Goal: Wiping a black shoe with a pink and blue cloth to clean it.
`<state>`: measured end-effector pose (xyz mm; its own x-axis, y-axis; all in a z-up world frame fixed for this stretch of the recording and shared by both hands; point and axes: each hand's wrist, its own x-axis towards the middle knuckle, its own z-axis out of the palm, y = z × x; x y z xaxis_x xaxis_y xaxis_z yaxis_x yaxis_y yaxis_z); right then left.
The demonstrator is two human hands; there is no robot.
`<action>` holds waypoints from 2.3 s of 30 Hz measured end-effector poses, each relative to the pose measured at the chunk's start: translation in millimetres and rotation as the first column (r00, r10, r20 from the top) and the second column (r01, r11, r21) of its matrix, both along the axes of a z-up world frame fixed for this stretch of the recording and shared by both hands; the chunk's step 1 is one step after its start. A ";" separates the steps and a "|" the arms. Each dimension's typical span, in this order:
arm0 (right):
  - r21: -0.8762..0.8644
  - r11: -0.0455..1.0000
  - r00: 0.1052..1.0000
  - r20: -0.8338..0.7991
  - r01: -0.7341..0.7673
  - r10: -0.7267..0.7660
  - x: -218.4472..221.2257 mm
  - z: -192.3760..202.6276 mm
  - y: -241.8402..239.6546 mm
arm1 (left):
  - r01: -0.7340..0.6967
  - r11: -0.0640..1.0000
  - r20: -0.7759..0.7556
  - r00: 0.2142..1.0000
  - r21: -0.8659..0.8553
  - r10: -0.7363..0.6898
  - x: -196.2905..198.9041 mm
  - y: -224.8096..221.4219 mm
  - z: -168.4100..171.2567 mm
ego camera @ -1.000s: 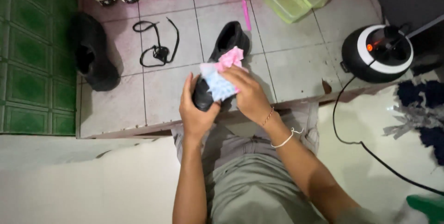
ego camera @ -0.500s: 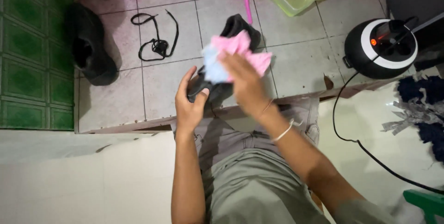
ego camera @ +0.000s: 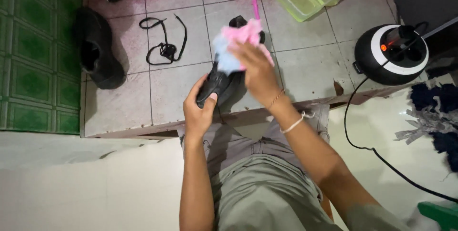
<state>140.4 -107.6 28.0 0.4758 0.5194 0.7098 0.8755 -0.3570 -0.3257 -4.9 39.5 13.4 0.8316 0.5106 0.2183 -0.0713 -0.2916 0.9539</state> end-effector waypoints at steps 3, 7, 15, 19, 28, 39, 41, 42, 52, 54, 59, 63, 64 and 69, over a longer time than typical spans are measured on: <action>-0.025 0.981 0.979 -0.065 -0.194 0.192 -49.8 17.2 4.4 | -0.044 0.997 -0.031 0.998 0.063 0.046 1.5 16.9 -43.1; -0.078 0.971 0.974 -0.025 -0.227 0.226 -30.6 21.2 -9.8 | -0.022 1.000 -0.057 0.998 0.018 0.023 0.2 7.2 -18.2; -0.076 0.976 0.979 -0.016 -0.205 0.204 -37.9 5.2 -11.5 | -0.020 1.000 -0.058 0.998 -0.011 0.019 -2.6 7.1 -21.1; -0.049 0.980 0.981 -0.007 -0.191 0.191 -15.5 8.0 -23.7 | 0.016 1.000 -0.049 0.999 -0.009 -0.017 -5.2 -0.9 -0.6; -0.113 0.968 0.974 0.016 -0.224 0.227 -19.8 10.6 -24.8 | 0.021 1.000 -0.047 0.999 -0.004 -0.021 -3.0 2.9 -1.7; -0.114 0.962 0.969 -0.036 -0.247 0.244 -35.8 18.6 -31.9 | 0.054 0.997 -0.033 0.998 0.052 -0.052 -4.8 2.4 -0.2; -0.053 0.980 0.980 -0.049 -0.194 0.192 -2.9 14.9 -38.0 | 0.053 0.996 -0.022 0.998 0.065 -0.052 -4.7 -1.0 0.8; 0.014 0.990 0.989 -0.059 -0.138 0.138 13.4 12.9 -38.8 | 0.053 0.995 -0.008 0.999 0.085 -0.053 -4.6 -0.3 1.9; -0.072 0.982 0.984 0.027 -0.173 0.175 -28.4 -9.5 -40.1 | 0.105 0.949 0.069 0.989 0.298 -0.131 -6.1 4.2 -13.1; 0.001 0.999 0.998 0.040 -0.049 0.049 -3.4 -5.8 -47.3 | 0.100 0.930 0.090 0.986 0.354 -0.140 -5.1 4.1 -14.0; 0.026 0.999 0.999 -0.018 -0.036 0.036 -22.0 -22.0 -34.1 | 0.109 0.937 0.071 0.988 0.333 -0.140 -4.2 4.5 -3.4; 0.013 0.992 0.992 0.000 -0.123 0.123 -27.7 -30.1 -40.3 | 0.150 0.941 0.029 0.986 0.304 -0.167 -4.4 8.1 -7.0; 0.011 0.992 0.992 -0.006 -0.123 0.123 -16.3 -26.9 -44.7 | 0.153 0.942 0.023 0.986 0.300 -0.167 -4.7 8.9 -7.0; 0.198 0.980 0.997 -0.075 0.024 -0.009 8.8 -25.2 -39.4 | 0.127 0.966 0.012 0.991 0.227 -0.134 -3.2 13.1 -5.3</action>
<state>149.1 -147.1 2.8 0.5376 0.3629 0.7611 0.8412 -0.2929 -0.4546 -8.0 52.6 8.1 0.8799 0.3331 0.3388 -0.1482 -0.4850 0.8619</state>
